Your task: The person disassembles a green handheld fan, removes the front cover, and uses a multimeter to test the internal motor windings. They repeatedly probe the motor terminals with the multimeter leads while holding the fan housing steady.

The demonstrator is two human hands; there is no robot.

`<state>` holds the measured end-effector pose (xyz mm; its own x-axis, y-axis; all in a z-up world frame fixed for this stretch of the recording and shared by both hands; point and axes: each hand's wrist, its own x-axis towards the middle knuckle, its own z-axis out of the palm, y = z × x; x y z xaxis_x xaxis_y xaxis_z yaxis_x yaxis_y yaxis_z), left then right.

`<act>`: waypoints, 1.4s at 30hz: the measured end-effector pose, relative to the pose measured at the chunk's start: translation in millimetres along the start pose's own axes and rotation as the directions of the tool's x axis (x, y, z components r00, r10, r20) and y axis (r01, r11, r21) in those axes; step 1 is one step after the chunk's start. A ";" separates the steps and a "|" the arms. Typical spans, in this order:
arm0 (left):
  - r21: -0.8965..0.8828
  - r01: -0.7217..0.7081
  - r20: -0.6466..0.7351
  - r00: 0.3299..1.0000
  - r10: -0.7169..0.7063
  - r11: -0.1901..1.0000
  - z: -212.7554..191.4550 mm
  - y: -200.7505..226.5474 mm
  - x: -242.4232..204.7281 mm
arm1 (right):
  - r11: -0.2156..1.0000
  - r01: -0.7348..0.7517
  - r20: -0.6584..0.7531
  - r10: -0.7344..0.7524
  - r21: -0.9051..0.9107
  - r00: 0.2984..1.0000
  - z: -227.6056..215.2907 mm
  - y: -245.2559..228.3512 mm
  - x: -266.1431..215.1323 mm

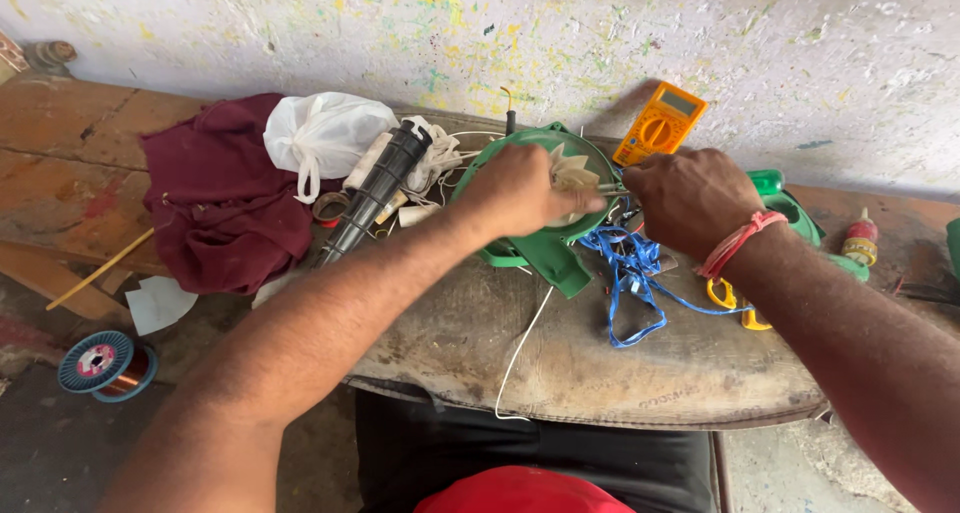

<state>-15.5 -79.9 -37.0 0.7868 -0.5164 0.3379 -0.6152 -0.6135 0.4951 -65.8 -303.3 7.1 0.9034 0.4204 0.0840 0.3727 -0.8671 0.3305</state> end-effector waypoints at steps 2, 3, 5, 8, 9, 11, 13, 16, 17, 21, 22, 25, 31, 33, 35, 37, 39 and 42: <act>-0.218 0.194 0.168 0.973 -0.159 0.957 -4.3 -3.7 4.8 | 1.000 -0.006 -0.018 0.006 -0.006 1.000 -1.3 -1.3 0.2; -0.252 0.162 0.111 0.984 -0.138 0.954 -8.1 -7.8 4.2 | 1.000 0.004 -0.025 -0.004 -0.012 1.000 -2.1 -2.3 0.6; -0.315 0.085 -0.002 0.996 -0.090 0.945 -17.0 -18.9 2.3 | 1.000 0.012 -0.036 -0.013 -0.024 0.999 -4.3 -2.5 -1.1; -0.079 0.015 -0.173 0.985 -0.029 0.997 -24.3 -36.0 -4.1 | 0.995 0.052 -0.072 -0.058 -0.084 0.996 -6.6 -3.9 -4.8; -0.025 -0.022 -0.189 0.982 0.016 0.999 -24.6 -40.5 -6.7 | 0.995 0.047 -0.035 -0.050 -0.087 0.998 -7.7 -4.2 -4.4; 0.081 -0.098 -0.214 0.970 0.114 0.992 -22.2 -46.6 -8.7 | 0.995 0.031 0.039 -0.028 -0.099 0.999 -9.8 -1.5 -2.8; 0.059 -0.086 -0.153 0.984 0.094 0.995 -18.2 -51.3 -10.3 | 0.999 0.018 0.034 -0.017 -0.029 0.999 -9.2 2.2 1.0; 0.063 -0.058 -0.101 0.993 0.065 0.996 -12.2 -58.0 -9.5 | 0.998 0.062 0.001 -0.062 -0.032 0.998 -3.0 9.0 3.6; 0.072 -0.046 -0.091 0.994 0.052 0.996 -11.0 -60.7 -8.9 | 0.995 0.089 -0.014 -0.090 -0.051 0.996 0.0 10.3 4.6; 0.053 -0.105 -0.078 0.991 0.109 0.993 -8.6 -70.6 -9.0 | 0.994 0.103 -0.087 -0.100 0.030 0.991 7.3 14.5 8.0; 0.055 -0.114 -0.084 0.989 0.118 0.992 -5.3 -71.0 -9.9 | 0.994 0.026 -0.016 -0.024 0.105 1.000 8.3 16.7 8.4; 0.043 -0.128 -0.096 0.987 0.132 0.991 -2.1 -71.5 -11.3 | 0.968 -0.118 0.097 0.099 0.220 0.990 8.8 17.3 16.5; 0.046 -0.084 -0.098 0.991 0.088 0.995 -3.0 -71.8 -13.5 | 0.989 -0.082 -0.019 0.085 0.123 0.996 16.9 10.6 11.4; 0.057 -0.079 -0.107 0.991 0.085 0.995 -2.3 -70.1 -17.3 | 0.998 0.003 -0.096 0.003 0.058 0.995 20.6 9.4 5.6; 0.087 -0.133 -0.157 0.977 0.145 0.987 -3.8 -65.4 -17.2 | 0.996 0.090 -0.172 -0.088 0.008 0.981 21.0 10.9 2.9; 0.014 -0.067 -0.096 0.993 0.068 0.998 -7.5 -60.7 -19.3 | 0.994 0.113 -0.133 -0.113 -0.015 0.985 19.9 12.6 3.7; -0.045 -0.075 -0.109 0.992 0.070 0.996 -16.3 -56.1 -21.6 | 0.989 0.138 -0.117 -0.143 -0.049 0.983 15.1 13.7 8.2; -0.049 -0.091 -0.169 0.982 0.082 0.995 -33.9 -54.2 -29.9 | 0.982 0.136 -0.101 -0.150 -0.127 0.984 10.3 12.8 8.9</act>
<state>-4.1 -10.9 -46.8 0.7306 -0.4565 0.5078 -0.6815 -0.5340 0.5004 -50.8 -313.4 2.4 0.8114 0.5703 0.1281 0.4625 -0.7605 0.4559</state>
